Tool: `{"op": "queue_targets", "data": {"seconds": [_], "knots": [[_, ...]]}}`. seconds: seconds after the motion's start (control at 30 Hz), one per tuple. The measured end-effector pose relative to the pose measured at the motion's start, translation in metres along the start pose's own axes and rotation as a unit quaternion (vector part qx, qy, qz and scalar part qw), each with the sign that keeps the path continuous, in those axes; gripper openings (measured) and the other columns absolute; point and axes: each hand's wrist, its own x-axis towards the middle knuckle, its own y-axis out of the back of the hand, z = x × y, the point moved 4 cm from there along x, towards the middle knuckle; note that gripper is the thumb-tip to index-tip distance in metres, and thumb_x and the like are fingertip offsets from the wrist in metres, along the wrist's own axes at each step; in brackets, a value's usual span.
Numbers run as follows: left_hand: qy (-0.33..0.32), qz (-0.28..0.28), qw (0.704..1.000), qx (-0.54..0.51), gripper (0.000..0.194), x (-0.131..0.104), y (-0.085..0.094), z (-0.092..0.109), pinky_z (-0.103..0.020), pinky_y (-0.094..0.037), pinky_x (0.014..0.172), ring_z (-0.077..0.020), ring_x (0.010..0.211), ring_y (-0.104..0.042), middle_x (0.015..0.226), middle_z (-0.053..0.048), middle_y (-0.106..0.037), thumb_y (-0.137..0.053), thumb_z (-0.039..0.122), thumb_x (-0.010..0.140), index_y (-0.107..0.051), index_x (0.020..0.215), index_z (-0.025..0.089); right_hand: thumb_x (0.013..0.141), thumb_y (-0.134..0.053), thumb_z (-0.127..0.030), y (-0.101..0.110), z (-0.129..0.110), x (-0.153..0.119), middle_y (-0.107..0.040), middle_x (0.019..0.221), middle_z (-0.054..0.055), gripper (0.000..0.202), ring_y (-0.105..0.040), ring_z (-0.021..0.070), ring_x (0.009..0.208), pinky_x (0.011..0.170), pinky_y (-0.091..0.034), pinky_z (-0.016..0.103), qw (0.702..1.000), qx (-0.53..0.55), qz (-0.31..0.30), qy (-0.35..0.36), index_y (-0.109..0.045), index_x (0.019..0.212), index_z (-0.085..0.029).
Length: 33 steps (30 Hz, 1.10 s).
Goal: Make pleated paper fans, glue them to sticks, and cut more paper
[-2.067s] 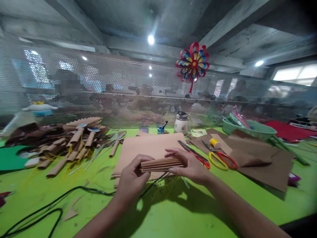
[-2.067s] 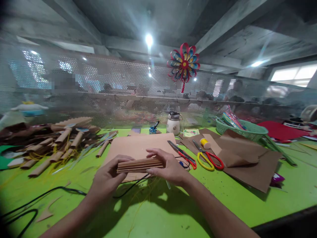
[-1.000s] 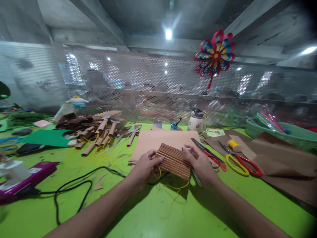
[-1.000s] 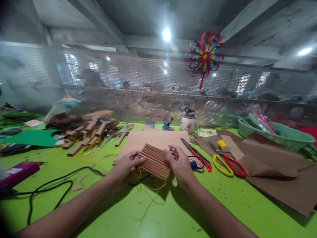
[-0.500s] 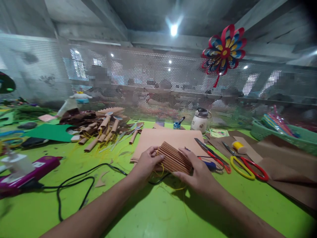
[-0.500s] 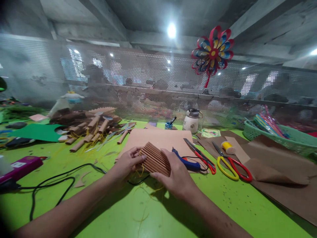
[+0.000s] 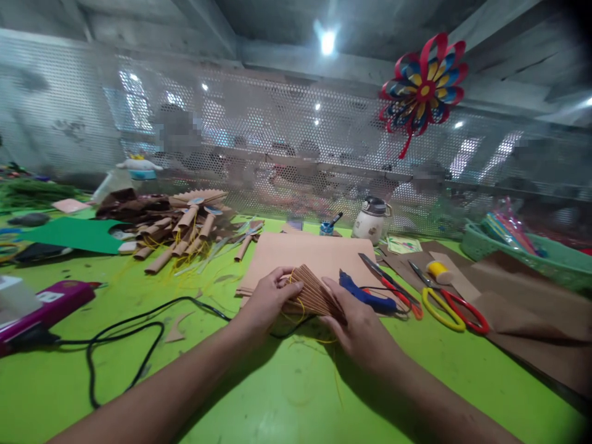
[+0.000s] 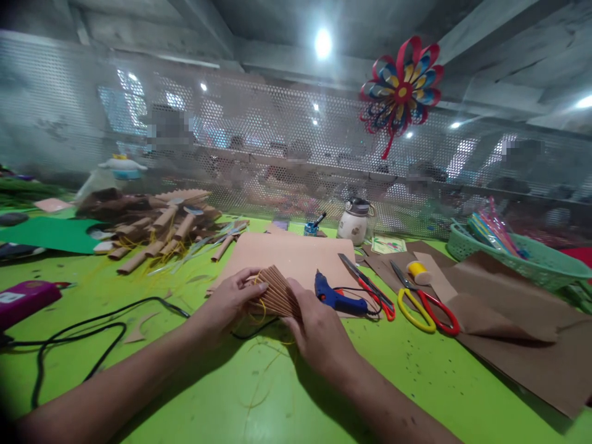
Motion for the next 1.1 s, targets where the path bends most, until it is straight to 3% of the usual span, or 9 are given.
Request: {"op": "queue_targets", "data": {"seconds": [0.23, 0.37, 0.5, 0.6, 0.7, 0.8, 0.93, 1.0, 1.1], "knots": [[0.008, 0.029, 0.996, 0.082, 0.031, -0.005, 0.000, 0.009, -0.018, -0.035, 0.037, -0.0105, 0.046, -0.055, 0.073, -0.003, -0.064, -0.053, 0.044, 0.087, -0.057, 0.104, 0.018, 0.090, -0.050, -0.020, 0.002, 0.010, 0.003, -0.056, 0.136, 0.016, 0.053, -0.059, 0.0266, 0.118, 0.100, -0.048, 0.044, 1.000, 0.006, 0.009, -0.021, -0.039, 0.141, -0.014], [0.052, 0.047, 0.987, 0.147, 0.047, -0.004, 0.005, 0.012, -0.018, -0.028, 0.038, -0.0088, 0.036, -0.042, 0.050, 0.001, -0.059, -0.057, 0.051, 0.084, -0.056, 0.116, 0.017, 0.088, -0.051, -0.018, 0.006, 0.018, 0.007, -0.064, 0.123, 0.016, 0.056, -0.064, 0.0265, 0.107, 0.093, -0.051, 0.043, 0.999, 0.008, 0.010, -0.051, -0.038, 0.143, -0.014], [0.067, 0.004, 0.985, 0.161, 0.072, -0.003, 0.007, 0.018, -0.019, -0.030, 0.043, -0.0114, 0.040, -0.048, 0.048, 0.001, -0.062, -0.071, 0.052, 0.070, -0.052, 0.128, 0.015, 0.088, -0.049, -0.017, 0.013, 0.022, 0.010, -0.070, 0.111, 0.016, 0.051, -0.068, 0.0271, 0.095, 0.084, -0.054, 0.043, 0.999, -0.010, 0.005, -0.051, -0.045, 0.139, -0.012], [0.058, -0.033, 0.979, 0.191, 0.053, -0.001, 0.008, 0.020, -0.019, -0.027, 0.043, -0.0093, 0.040, -0.044, 0.046, 0.002, -0.058, -0.077, 0.045, 0.062, -0.066, 0.102, 0.013, 0.088, -0.050, -0.018, 0.022, 0.025, 0.012, -0.068, 0.116, 0.017, 0.044, -0.066, 0.0286, 0.103, 0.090, -0.052, 0.044, 0.998, -0.040, 0.034, -0.039, -0.053, 0.132, -0.012], [0.030, -0.022, 0.978, 0.207, 0.033, 0.004, 0.012, 0.022, -0.019, -0.023, 0.043, -0.0067, 0.039, -0.036, 0.042, 0.003, -0.053, -0.071, 0.046, 0.067, -0.066, 0.072, 0.014, 0.088, -0.052, -0.021, 0.032, 0.029, 0.015, -0.067, 0.120, 0.017, 0.039, -0.063, 0.0288, 0.110, 0.095, -0.050, 0.045, 0.996, -0.045, 0.067, -0.038, -0.060, 0.125, -0.013], [0.006, 0.014, 0.983, 0.185, 0.029, 0.010, 0.021, 0.027, -0.018, -0.025, 0.044, -0.0067, 0.041, -0.037, 0.044, 0.002, -0.053, -0.069, 0.042, 0.067, -0.067, 0.071, 0.013, 0.085, -0.056, -0.022, 0.040, 0.036, 0.018, -0.071, 0.113, 0.012, 0.036, -0.067, 0.0267, 0.103, 0.093, -0.051, 0.044, 0.994, -0.006, 0.091, -0.066, -0.063, 0.120, -0.017], [-0.045, 0.141, 0.985, 0.094, 0.028, 0.016, 0.044, 0.040, -0.022, -0.041, 0.055, -0.0135, 0.063, -0.056, 0.071, -0.004, -0.065, -0.074, 0.037, 0.062, -0.065, 0.076, 0.014, 0.080, -0.063, -0.028, 0.049, 0.045, 0.021, -0.074, 0.102, 0.010, 0.034, -0.070, 0.0245, 0.092, 0.085, -0.055, 0.040, 0.974, 0.134, 0.137, -0.122, -0.065, 0.112, -0.017], [-0.071, 0.218, 0.971, 0.070, 0.028, 0.017, 0.058, 0.047, -0.024, -0.045, 0.059, -0.0155, 0.072, -0.058, 0.086, -0.004, -0.065, -0.073, 0.037, 0.064, -0.061, 0.082, 0.018, 0.078, -0.067, -0.034, 0.050, 0.050, 0.022, -0.074, 0.094, 0.009, 0.037, -0.070, 0.0213, 0.075, 0.068, -0.057, 0.035, 0.941, 0.250, 0.148, -0.174, -0.064, 0.110, -0.015], [-0.139, 0.318, 0.937, 0.042, 0.029, 0.014, 0.074, 0.059, -0.026, -0.047, 0.063, -0.0165, 0.079, -0.058, 0.092, -0.002, -0.062, -0.070, 0.032, 0.068, -0.057, 0.092, 0.022, 0.073, -0.074, -0.040, 0.049, 0.053, 0.023, -0.071, 0.080, 0.005, 0.041, -0.060, 0.0123, 0.048, 0.041, -0.046, 0.023, 0.876, 0.386, 0.157, -0.241, -0.062, 0.102, -0.015]]}}
